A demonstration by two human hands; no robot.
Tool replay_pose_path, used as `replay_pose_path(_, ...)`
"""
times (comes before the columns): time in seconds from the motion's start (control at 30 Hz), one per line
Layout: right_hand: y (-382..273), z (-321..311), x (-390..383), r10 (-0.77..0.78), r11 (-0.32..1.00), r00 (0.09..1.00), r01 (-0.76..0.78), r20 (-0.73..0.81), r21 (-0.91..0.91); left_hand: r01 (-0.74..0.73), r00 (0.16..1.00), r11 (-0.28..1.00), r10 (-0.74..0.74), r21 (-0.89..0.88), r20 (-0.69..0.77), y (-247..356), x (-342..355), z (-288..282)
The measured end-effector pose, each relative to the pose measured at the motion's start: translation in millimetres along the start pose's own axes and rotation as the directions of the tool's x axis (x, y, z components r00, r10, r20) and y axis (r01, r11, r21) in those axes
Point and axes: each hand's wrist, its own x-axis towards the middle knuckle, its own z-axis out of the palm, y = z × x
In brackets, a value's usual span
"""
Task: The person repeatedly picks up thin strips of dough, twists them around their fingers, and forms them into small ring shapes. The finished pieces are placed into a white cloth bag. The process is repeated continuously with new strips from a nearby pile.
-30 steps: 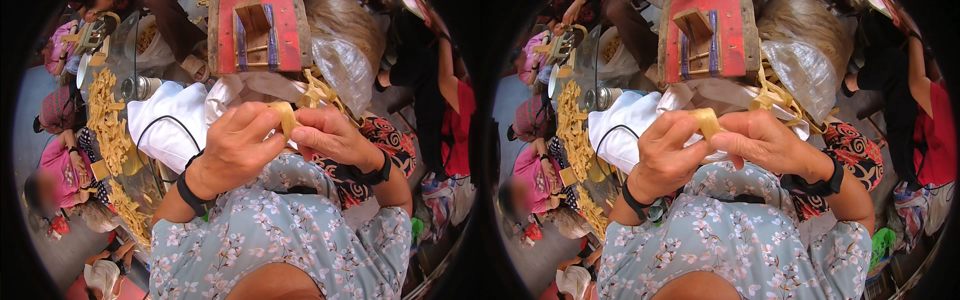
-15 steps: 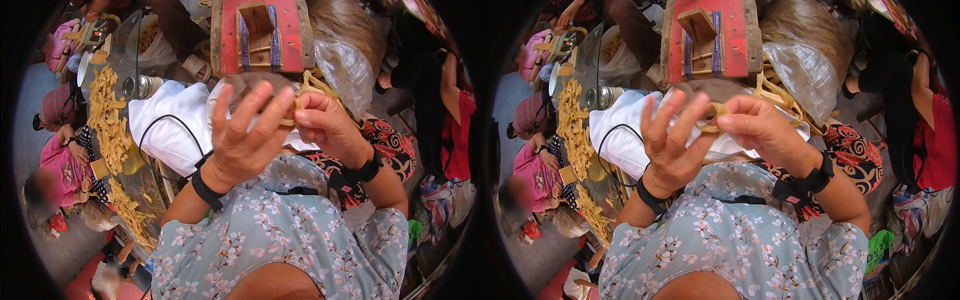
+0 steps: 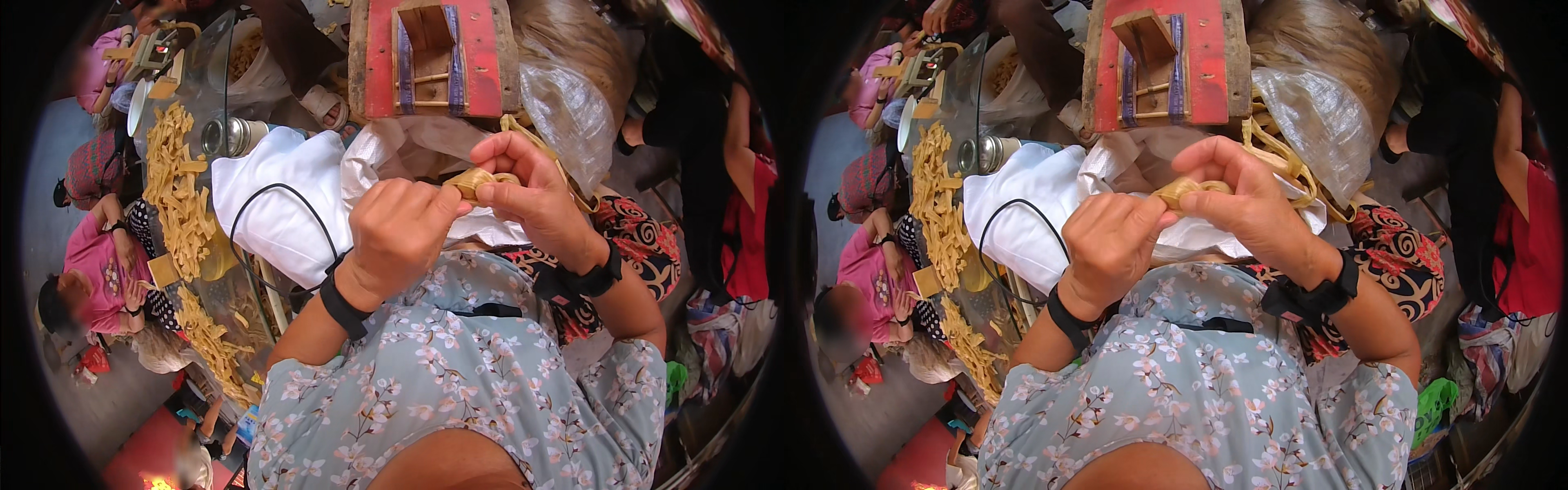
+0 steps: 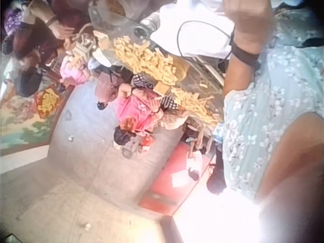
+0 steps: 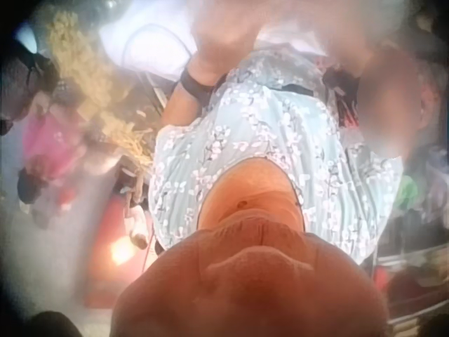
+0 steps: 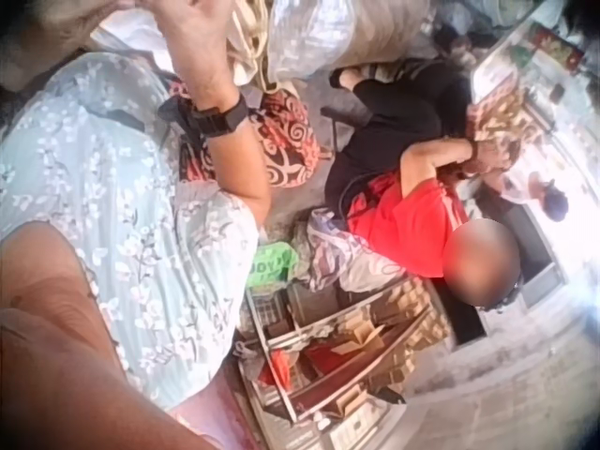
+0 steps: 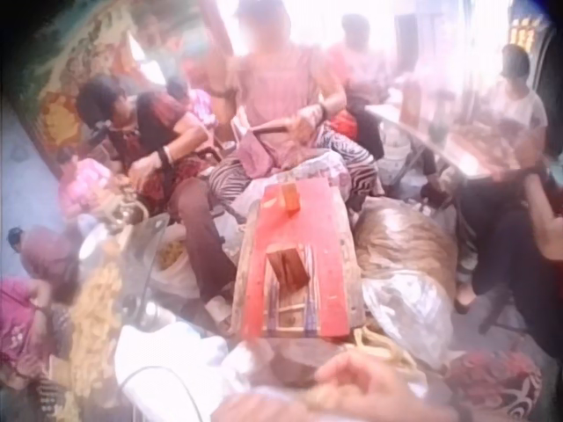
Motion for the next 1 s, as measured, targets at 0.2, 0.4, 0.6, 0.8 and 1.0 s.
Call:
replay_pose_path(0.2,9.5,-6.0,1.3,-0.039,0.999,0.994,0.041,0.1,-0.022,0.546,0.829,0.489,-0.434,-0.68,0.354,-2.4,-1.9,8.3)
replay_pose_path(0.4,-12.9,-27.0,-11.4,-0.016,0.955,0.994,0.047,0.107,-0.293,0.625,0.578,-0.152,-0.569,-0.766,0.585,-29.3,1.8,-22.2)
replay_pose_path(0.6,-10.8,-31.2,-12.5,-0.155,0.611,0.98,0.194,0.125,-0.767,0.646,0.659,0.177,-0.619,-0.742,0.426,-33.9,-8.2,-15.6)
replay_pose_path(0.8,-3.1,-25.7,-1.4,-0.466,-0.022,0.739,0.541,0.487,-0.841,0.117,0.984,0.981,-0.094,-0.157,0.151,-23.1,23.3,-28.9)
replay_pose_path(1.0,-4.0,-25.3,-9.5,-0.254,-0.143,0.78,0.554,0.572,-0.82,-0.164,0.917,0.986,0.14,0.033,0.374,-20.5,18.1,-7.5)
